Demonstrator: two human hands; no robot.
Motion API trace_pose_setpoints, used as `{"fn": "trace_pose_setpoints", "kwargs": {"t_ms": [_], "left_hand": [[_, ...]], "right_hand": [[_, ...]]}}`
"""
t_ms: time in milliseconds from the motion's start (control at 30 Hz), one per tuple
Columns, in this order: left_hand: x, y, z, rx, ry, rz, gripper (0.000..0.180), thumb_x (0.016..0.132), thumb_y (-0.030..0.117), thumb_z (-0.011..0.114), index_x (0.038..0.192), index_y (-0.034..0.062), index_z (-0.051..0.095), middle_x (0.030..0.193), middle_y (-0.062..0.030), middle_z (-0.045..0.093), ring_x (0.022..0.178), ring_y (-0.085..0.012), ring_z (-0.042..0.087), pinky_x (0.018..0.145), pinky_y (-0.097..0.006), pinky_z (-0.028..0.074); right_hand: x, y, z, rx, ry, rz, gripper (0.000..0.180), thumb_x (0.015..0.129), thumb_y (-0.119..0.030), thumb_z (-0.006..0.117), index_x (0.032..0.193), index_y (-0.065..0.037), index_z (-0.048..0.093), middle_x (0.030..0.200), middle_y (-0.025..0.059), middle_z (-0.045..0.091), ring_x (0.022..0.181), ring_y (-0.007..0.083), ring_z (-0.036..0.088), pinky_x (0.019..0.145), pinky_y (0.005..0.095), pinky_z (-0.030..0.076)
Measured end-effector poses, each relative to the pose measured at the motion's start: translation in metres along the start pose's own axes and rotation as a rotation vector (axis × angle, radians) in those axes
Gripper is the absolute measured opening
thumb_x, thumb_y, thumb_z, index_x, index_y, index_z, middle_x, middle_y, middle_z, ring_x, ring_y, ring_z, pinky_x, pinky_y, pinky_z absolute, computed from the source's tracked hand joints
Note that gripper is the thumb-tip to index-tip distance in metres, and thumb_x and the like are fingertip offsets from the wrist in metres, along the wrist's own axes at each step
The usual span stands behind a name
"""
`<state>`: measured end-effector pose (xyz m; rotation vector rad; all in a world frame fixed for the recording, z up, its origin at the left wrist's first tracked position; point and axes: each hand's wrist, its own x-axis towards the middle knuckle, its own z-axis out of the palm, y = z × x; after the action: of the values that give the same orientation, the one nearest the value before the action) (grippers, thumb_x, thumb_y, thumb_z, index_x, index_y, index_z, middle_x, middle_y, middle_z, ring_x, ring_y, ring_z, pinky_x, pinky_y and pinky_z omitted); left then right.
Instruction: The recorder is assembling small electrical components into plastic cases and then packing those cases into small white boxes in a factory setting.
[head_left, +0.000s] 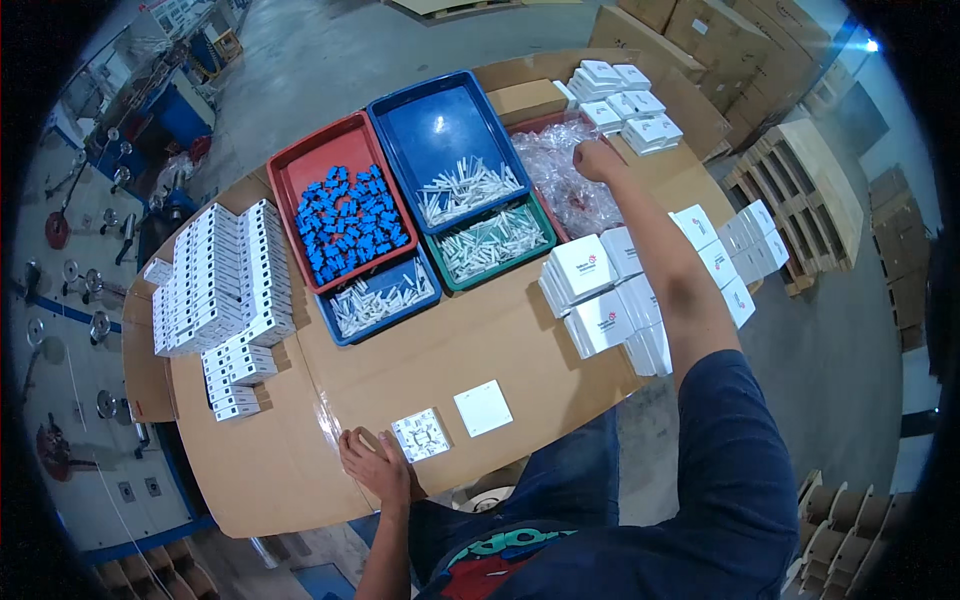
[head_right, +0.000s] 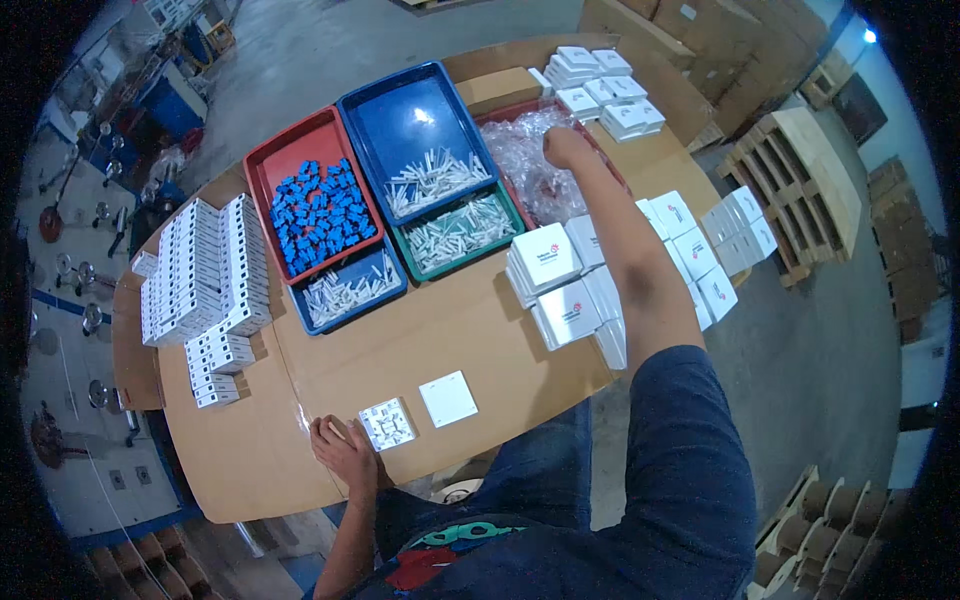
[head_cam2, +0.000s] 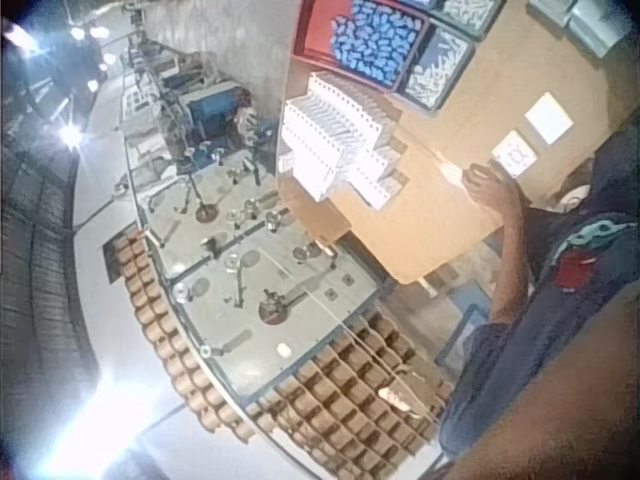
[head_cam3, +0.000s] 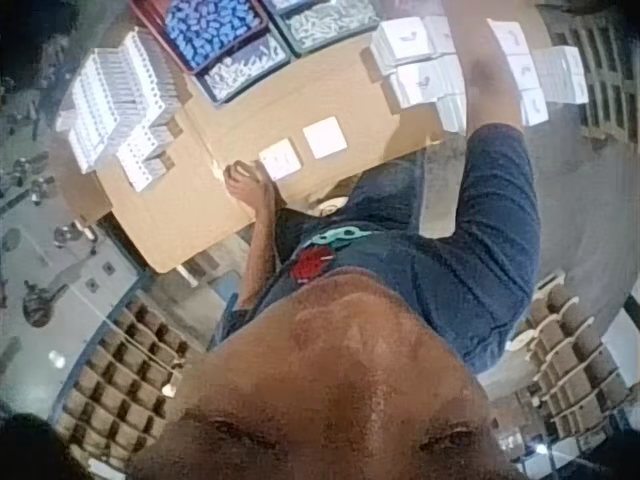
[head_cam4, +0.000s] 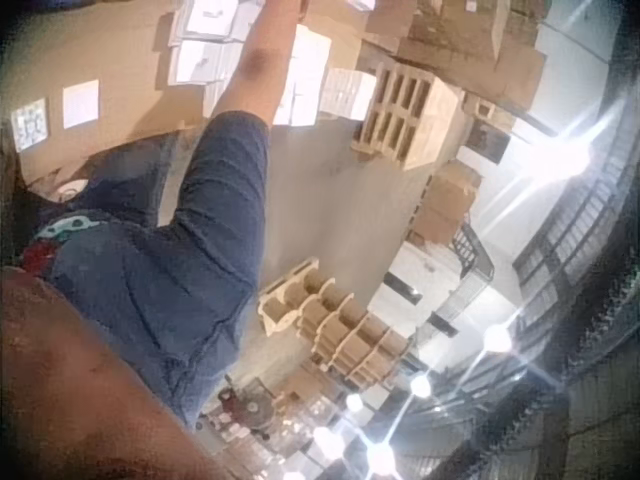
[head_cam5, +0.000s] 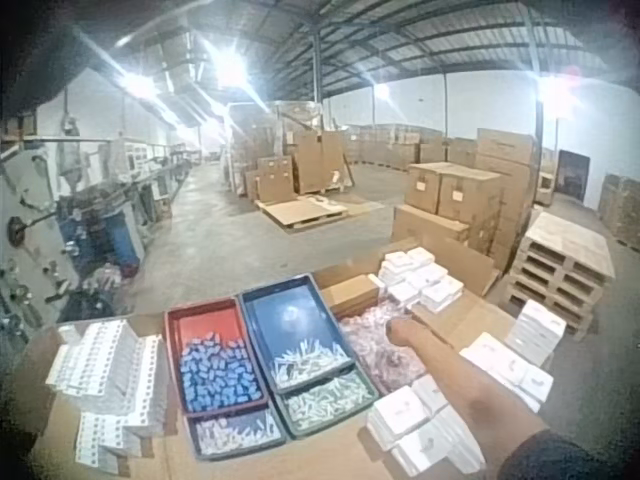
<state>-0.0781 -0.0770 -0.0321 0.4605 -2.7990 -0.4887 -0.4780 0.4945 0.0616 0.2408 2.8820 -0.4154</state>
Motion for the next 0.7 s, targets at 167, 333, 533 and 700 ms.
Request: {"fn": "trace_pose_setpoints", "kwargs": {"t_ms": [167,333,533,700], "left_hand": [[0.001,0.008,-0.007,-0.01,-0.028,0.009,0.048,0.096,0.026,0.065,0.134,-0.0005,0.051,0.145,-0.0246,0.045,0.14,-0.0416,0.039,0.117,-0.053,0.028],[0.0,0.008,-0.007,-0.037,-0.027,-0.024,0.048,0.095,0.025,0.065,0.133,-0.0006,0.051,0.144,-0.0246,0.046,0.14,-0.0417,0.039,0.116,-0.055,0.028],[0.002,0.007,-0.008,-0.026,-0.02,-0.019,0.048,0.095,0.026,0.064,0.133,0.0003,0.052,0.144,-0.0237,0.046,0.14,-0.0417,0.039,0.116,-0.055,0.027],[0.003,0.008,-0.002,-0.024,-0.014,-0.008,0.048,0.094,0.028,0.064,0.133,0.0014,0.052,0.145,-0.0226,0.046,0.139,-0.041,0.039,0.116,-0.055,0.027]], "right_hand": [[0.044,0.015,0.025,-0.173,0.197,-0.233,0.035,0.082,-0.003,0.06,0.114,-0.007,0.074,0.123,0.0197,0.07,0.116,0.0375,0.066,0.099,0.0451,0.053],[0.058,-0.011,0.032,-0.244,0.038,-0.274,0.037,0.084,-0.006,0.063,0.12,-0.007,0.07,0.127,0.0217,0.068,0.119,0.0396,0.064,0.1,0.0475,0.052],[0.067,-0.057,0.033,0.009,0.297,-0.177,0.043,0.086,-0.012,0.064,0.129,-0.007,0.065,0.124,0.0228,0.069,0.118,0.0397,0.065,0.101,0.0472,0.052],[0.088,-0.024,0.051,-0.016,0.318,-0.201,0.034,0.09,-0.022,0.067,0.119,-0.006,0.07,0.117,0.0223,0.071,0.112,0.0398,0.067,0.098,0.0484,0.053]]}}
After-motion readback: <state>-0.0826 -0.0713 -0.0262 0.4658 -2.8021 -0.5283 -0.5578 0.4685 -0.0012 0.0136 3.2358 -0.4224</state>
